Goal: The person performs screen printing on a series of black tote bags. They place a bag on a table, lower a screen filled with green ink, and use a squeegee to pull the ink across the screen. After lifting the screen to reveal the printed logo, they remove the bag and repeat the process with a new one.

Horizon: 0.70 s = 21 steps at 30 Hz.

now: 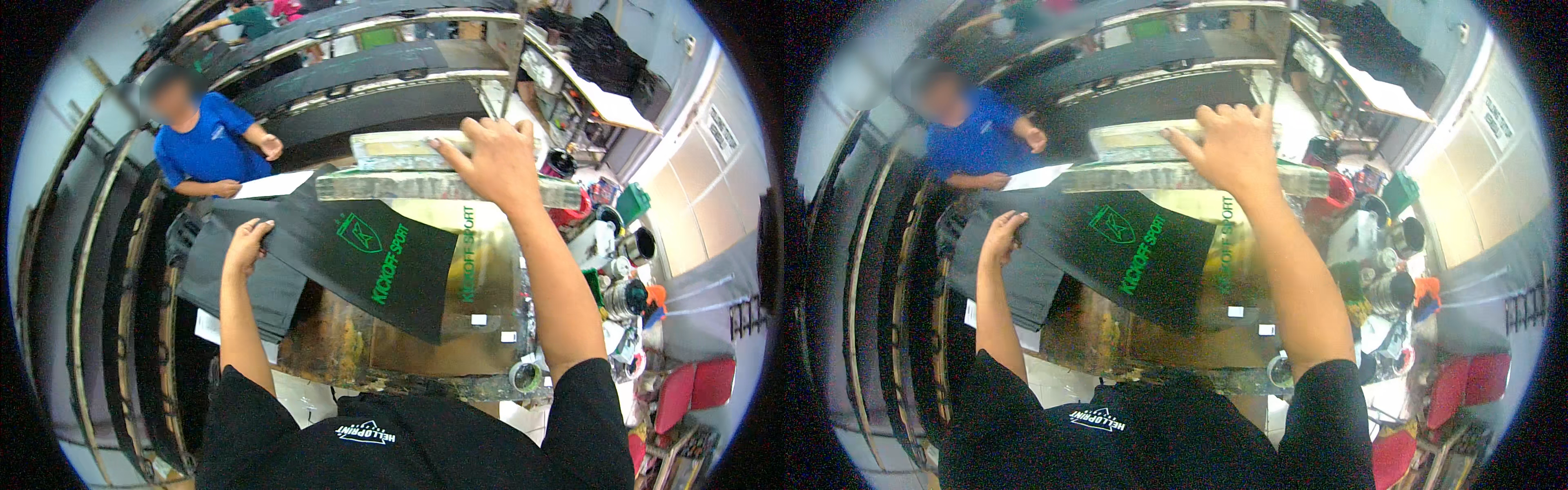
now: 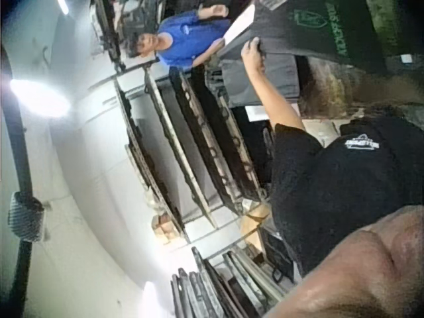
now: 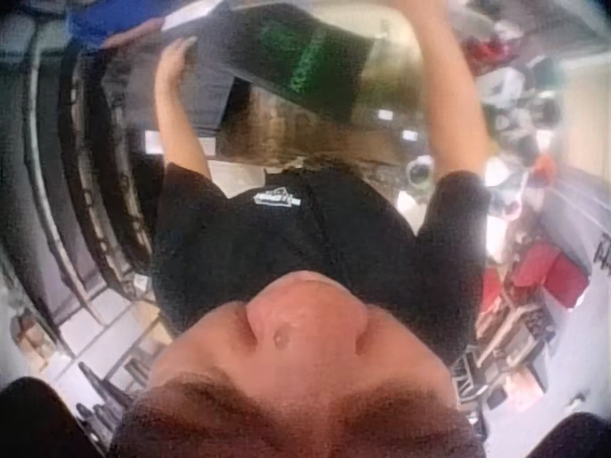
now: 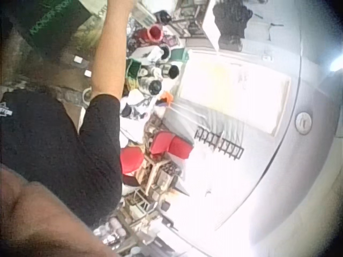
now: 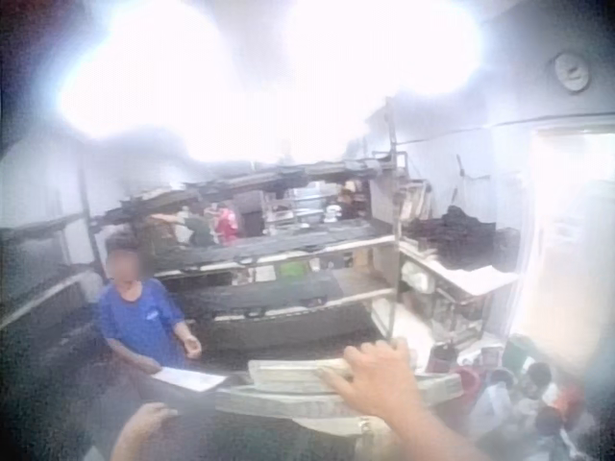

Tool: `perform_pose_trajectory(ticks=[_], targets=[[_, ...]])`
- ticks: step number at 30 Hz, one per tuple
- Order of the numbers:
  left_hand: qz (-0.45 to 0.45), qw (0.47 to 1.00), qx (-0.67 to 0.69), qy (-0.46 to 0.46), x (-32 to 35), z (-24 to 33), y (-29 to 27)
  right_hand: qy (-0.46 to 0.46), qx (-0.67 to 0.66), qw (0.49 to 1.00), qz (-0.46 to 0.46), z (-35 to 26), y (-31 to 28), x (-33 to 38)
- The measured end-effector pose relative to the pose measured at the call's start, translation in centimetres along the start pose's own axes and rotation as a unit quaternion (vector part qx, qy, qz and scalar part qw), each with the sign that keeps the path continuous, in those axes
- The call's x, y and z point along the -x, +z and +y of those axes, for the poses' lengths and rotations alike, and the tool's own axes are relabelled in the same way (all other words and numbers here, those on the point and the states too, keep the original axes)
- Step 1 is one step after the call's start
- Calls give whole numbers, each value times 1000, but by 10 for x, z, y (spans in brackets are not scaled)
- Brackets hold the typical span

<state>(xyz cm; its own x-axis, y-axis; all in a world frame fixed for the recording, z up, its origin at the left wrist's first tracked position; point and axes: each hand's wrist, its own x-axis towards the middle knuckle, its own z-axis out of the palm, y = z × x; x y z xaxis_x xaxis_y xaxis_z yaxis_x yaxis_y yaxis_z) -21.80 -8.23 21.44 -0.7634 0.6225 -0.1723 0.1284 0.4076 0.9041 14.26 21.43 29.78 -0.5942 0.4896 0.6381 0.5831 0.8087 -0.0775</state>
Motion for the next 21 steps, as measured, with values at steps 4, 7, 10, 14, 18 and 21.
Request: perform_pose_trajectory(ticks=[4, 7, 10, 14, 18, 21], targets=[[49, 998, -4, -39, -4, -24, -99, 3, 3, 1000, -1, -6, -2, 2], [136, 987, -41, -69, 1, -32, -138, -6, 13, 1000, 11, -5, -3, 4], [125, 988, 34, -88, -35, -82, -190, -9, 25, 1000, 5, -5, -3, 3], [269, 957, 29, -107, -53, -136, -224, -5, 10, 1000, 2, -10, -3, 3], [378, 905, -164, -105, -40, -151, -177, 8, 31, 999, -20, -10, -8, 2], [608, 770, -178, -73, -7, -203, -187, -10, 2, 1000, -8, -18, -3, 0]])
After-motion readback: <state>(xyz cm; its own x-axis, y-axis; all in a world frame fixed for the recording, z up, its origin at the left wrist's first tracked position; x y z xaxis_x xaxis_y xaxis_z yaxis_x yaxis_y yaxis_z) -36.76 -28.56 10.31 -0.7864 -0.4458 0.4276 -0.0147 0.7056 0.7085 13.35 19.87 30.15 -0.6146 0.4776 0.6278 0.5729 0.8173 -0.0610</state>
